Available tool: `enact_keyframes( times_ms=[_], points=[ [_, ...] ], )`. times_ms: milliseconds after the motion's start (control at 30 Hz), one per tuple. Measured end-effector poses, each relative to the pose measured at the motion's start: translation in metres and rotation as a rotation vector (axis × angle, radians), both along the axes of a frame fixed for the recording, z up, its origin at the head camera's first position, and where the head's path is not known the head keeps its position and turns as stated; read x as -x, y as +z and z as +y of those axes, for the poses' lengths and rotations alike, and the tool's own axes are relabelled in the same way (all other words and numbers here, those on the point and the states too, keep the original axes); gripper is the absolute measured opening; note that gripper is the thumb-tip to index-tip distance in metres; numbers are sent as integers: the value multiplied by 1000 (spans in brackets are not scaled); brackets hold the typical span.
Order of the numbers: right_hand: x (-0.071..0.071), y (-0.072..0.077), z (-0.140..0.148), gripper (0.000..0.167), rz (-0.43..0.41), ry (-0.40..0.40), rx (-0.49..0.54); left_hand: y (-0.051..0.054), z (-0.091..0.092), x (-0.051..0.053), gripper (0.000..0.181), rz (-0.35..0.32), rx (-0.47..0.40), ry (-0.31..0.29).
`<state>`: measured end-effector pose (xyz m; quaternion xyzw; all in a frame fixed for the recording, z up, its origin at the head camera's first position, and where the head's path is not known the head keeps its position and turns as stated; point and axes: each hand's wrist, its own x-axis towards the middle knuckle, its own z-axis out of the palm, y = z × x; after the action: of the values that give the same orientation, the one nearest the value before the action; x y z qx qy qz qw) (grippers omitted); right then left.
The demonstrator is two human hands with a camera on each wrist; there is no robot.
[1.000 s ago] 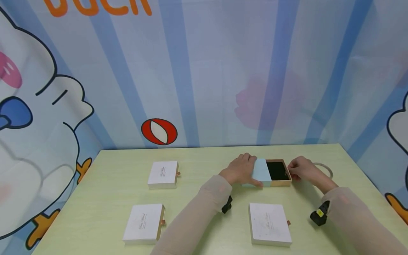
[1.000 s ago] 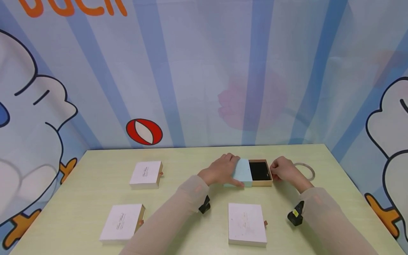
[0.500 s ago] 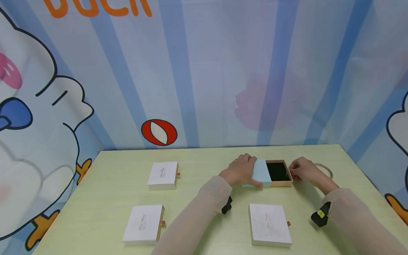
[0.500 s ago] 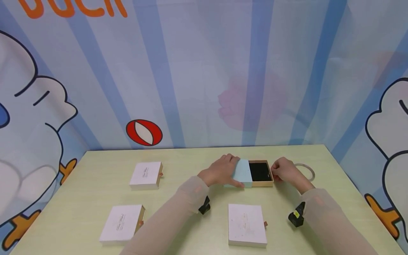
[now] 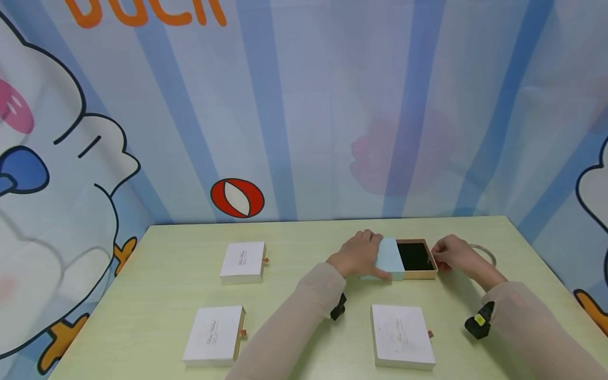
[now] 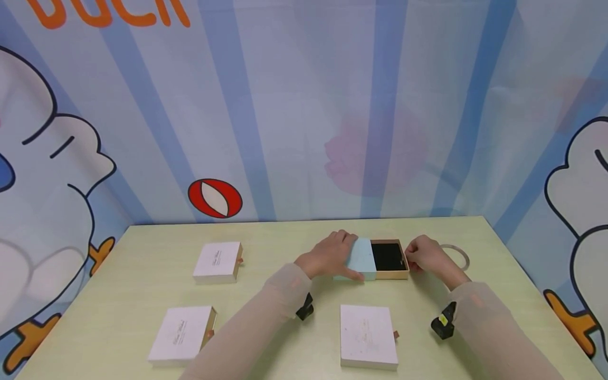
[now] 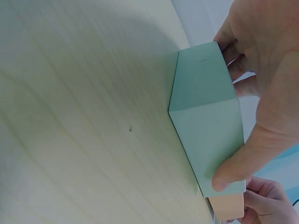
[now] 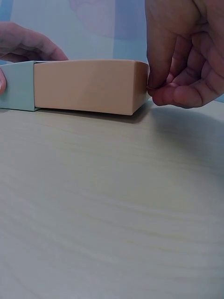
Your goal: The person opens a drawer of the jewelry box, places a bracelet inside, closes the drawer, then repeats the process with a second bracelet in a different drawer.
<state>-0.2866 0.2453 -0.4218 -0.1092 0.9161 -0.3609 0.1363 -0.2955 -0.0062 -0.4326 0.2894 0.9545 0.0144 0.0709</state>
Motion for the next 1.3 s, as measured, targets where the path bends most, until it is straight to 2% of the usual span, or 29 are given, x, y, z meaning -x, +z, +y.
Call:
enact_keyframes(
  times_ms=[567,767,1300],
  points=[
    [0,-3,6,19,-5,-4,6,-2,1,1,103,-6,11,7],
    [1,-6,10,18,17,16,42,-2,1,1,103,4,11,-1],
    [0,3,9,19,-12,-16,-39,-1,0,1,103,10,3,-4]
  ],
)
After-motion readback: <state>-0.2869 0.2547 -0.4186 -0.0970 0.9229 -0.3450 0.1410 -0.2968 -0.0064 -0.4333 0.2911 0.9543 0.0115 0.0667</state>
